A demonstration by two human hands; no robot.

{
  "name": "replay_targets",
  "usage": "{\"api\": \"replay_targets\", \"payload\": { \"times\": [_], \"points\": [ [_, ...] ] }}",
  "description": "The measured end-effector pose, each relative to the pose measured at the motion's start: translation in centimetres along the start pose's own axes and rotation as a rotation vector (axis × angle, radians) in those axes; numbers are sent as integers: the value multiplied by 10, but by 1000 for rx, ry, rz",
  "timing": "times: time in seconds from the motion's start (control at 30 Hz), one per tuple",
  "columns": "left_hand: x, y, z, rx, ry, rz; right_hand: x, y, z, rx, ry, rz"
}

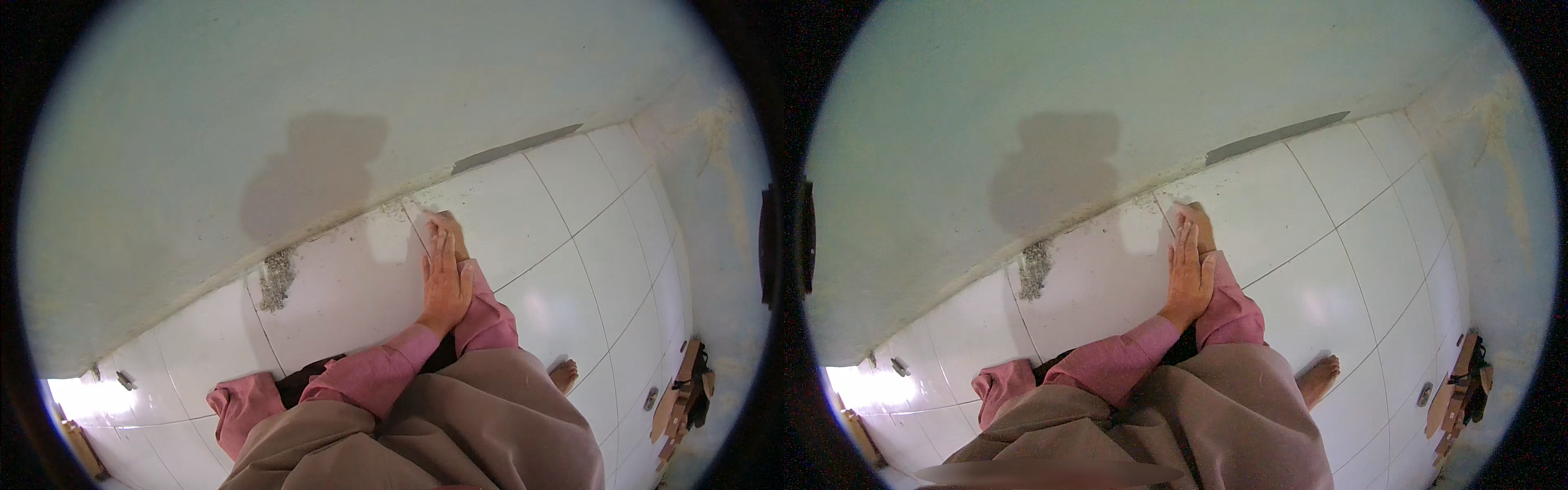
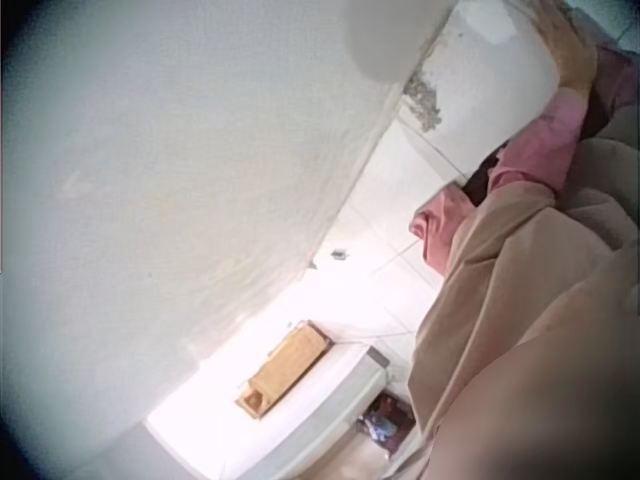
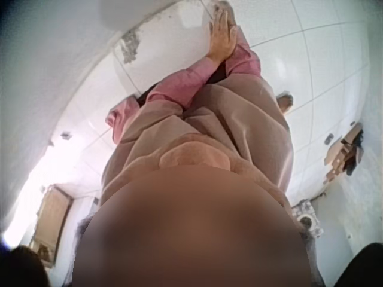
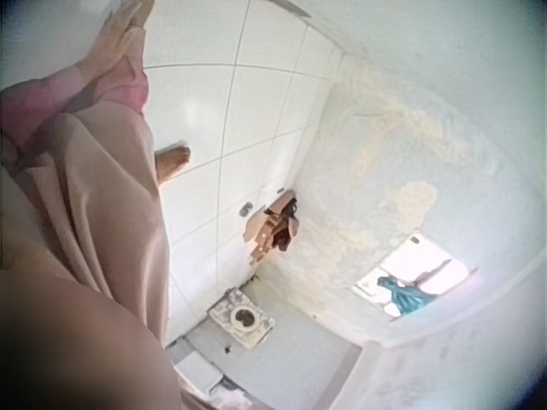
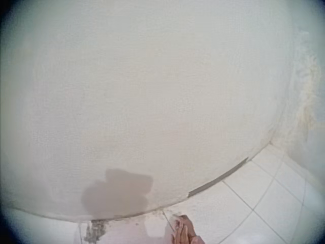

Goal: The person kneels on a tiled floor and uses a metal scraper to remove material from the base of a white wall. They repeatedly scrape along the wall-floor junction, occasionally using their hand to clear debris.

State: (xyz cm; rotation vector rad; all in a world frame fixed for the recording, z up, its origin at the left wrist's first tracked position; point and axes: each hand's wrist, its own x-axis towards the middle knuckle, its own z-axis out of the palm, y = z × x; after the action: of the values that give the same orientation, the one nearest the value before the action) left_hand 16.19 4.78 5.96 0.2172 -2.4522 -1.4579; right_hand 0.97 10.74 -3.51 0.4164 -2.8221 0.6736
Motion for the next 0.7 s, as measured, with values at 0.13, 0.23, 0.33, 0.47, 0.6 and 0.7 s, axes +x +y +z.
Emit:
{"api": "replay_targets", "payload": {
  "times": [0.13, 0.23, 0.33, 0.47, 0.6, 0.7],
  "points": [
    [-3, -3, -3, -6, 36, -20, 3, 15, -24, 67, 198, 273],
    [-4, -4, -2, 6, 27, -10, -5, 18, -27, -75, 170, 272],
    [-3, -2, 0, 31, 3, -25, -17, 1, -5, -136, 7, 69],
    [-2, -4, -2, 15, 7, -49, -16, -17, 14, 65, -110, -121],
    [-5, -6, -4, 17, 22, -47, -6, 0, -1, 143, 129, 216],
    [-5, -4, -2, 19, 26, -42, -10, 4, -1, 62, 95, 286]
  ]
}}
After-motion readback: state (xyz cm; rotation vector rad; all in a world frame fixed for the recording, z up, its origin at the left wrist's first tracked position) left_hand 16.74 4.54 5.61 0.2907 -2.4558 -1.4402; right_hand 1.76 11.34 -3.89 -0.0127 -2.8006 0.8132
